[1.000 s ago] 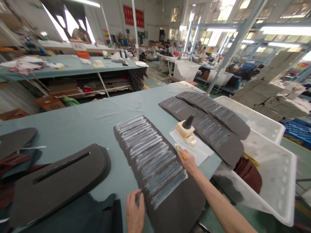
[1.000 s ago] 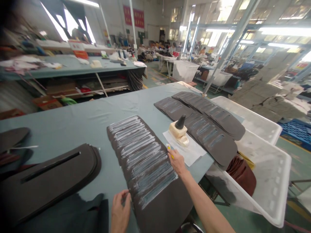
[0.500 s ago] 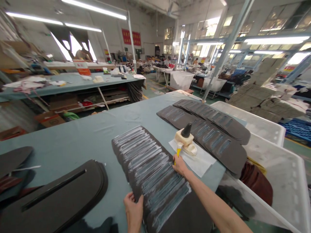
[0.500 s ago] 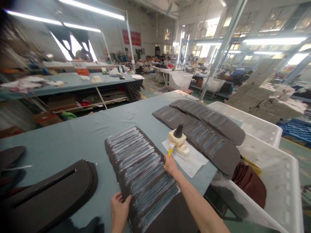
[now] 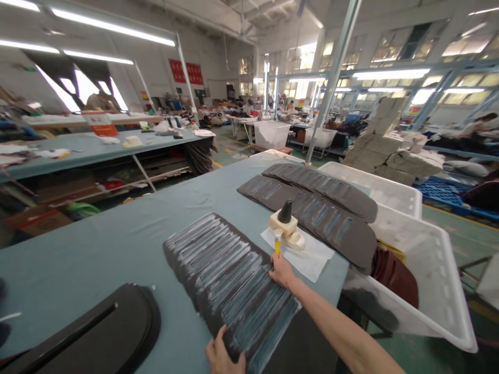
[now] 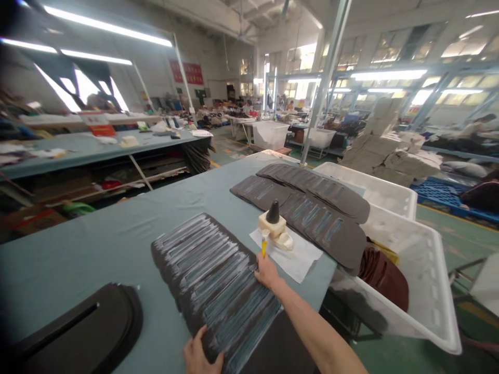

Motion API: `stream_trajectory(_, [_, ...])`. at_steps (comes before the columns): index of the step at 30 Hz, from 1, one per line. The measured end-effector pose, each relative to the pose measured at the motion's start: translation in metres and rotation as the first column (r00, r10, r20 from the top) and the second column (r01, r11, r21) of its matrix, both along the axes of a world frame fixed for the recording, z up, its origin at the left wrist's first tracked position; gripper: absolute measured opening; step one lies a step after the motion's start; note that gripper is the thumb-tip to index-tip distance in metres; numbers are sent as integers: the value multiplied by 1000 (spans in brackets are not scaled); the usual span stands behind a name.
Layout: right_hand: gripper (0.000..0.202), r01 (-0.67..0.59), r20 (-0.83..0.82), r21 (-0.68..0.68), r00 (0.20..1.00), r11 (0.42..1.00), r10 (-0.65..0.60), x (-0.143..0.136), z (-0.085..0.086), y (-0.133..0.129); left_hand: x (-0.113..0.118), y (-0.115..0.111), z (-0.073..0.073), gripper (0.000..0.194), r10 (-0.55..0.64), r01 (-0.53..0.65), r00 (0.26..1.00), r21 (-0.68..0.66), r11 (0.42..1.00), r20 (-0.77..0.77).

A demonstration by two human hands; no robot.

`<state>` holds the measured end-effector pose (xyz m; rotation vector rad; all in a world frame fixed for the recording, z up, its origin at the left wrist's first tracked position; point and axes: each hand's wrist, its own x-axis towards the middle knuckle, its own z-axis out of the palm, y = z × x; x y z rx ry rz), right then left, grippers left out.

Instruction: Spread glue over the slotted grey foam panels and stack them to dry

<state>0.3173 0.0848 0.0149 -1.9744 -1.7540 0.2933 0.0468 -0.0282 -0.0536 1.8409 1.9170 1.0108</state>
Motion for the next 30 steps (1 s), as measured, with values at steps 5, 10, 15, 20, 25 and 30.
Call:
stream_trajectory(5, [24, 32, 15, 47, 999, 998, -32, 3, -15, -8, 1, -7, 27, 57, -64, 63, 998, -59, 996, -12])
stream_trajectory(10, [11, -6, 170, 190, 985, 982, -27, -2, -31, -18, 9, -10, 32, 51, 1, -5, 997, -51, 999, -73])
stream_trajectory(15, [10, -11, 313, 247, 947, 969, -69, 17, -25, -41, 38, -16, 48, 49, 18, -14, 996, 50, 999, -84])
stream_trajectory(20, [8, 126, 425, 275, 873, 953, -238, 91, 2, -87, 109, -29, 80, 50, -160, 160, 986, 3, 987, 37])
stream_trajectory(25, [10, 195, 549, 323, 759, 926, -351, 201, 44, -130, 207, -39, 122, 59, -400, 428, 890, -93, 899, 220])
stream_trajectory(30, [9, 236, 597, 392, 670, 889, -441, 330, 79, -108, 318, -7, 148, 63, -545, 585, 775, -38, 810, 320])
